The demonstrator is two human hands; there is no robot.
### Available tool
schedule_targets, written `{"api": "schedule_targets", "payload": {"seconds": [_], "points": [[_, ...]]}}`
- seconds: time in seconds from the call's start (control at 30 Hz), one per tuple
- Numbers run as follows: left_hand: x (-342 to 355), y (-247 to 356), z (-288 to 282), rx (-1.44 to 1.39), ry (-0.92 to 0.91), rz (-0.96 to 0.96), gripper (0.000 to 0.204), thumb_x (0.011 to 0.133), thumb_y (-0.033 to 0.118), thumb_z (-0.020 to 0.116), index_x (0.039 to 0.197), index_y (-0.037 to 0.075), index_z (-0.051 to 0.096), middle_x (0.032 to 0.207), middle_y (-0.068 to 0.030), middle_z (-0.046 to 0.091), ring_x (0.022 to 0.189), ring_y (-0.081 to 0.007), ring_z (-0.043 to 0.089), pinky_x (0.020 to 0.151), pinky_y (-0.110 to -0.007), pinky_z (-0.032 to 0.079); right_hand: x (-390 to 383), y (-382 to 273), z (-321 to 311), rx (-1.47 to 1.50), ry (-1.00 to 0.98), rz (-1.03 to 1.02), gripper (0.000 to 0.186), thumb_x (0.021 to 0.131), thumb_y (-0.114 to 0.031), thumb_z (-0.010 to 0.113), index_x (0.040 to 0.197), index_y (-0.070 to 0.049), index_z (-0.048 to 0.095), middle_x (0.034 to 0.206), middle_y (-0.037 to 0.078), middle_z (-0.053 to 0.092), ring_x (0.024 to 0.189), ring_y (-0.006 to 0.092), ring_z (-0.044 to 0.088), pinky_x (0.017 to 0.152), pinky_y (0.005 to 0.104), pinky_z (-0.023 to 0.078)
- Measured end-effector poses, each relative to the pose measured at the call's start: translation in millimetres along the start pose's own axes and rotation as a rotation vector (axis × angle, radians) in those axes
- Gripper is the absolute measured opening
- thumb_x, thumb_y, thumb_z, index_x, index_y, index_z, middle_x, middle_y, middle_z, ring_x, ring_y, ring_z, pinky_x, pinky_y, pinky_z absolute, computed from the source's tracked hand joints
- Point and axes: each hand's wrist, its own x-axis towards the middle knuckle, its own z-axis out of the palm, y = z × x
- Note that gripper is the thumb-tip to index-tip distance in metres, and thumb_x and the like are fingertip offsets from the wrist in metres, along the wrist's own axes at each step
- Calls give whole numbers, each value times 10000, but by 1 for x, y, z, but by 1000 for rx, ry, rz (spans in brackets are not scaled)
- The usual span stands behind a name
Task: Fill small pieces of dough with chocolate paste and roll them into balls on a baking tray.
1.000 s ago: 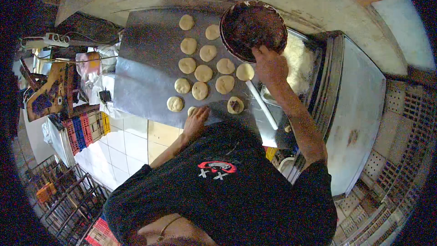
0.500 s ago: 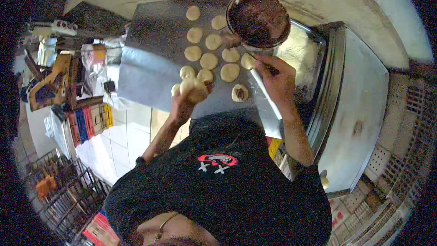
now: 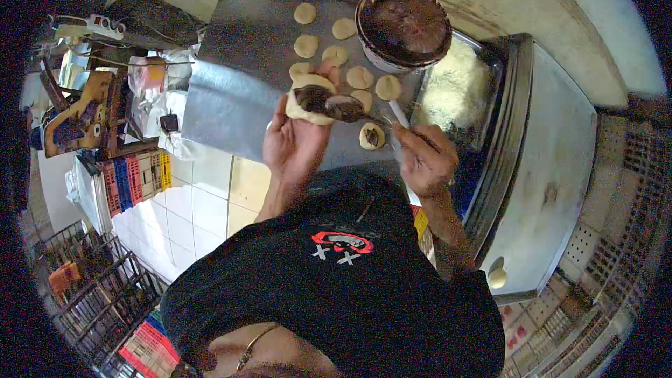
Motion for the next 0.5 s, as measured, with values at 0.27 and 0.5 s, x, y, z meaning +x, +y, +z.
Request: {"api": "schedule_targets", "payload": {"seconds": [0.27,0.5], "points": [[-9,89,-116,548,214,-43,468,932,385,405,1208,16,482,1168,-173,554,1093,-372,529,971,-597,407,47,60,1,-93,-78,281,190,802,1,650,971,-55,717,797,106,668,689,246,649,614,318,510],[-53,146,-215,2490,653,185,345,872,179,570,1143,-19,493,1078,-244,535,985,-417,531,848,-485,440,100,119,53,-703,-378,5,378,744,-43,597,1112,-114,642,958,108,640,797,312,657,654,414,543]]}}
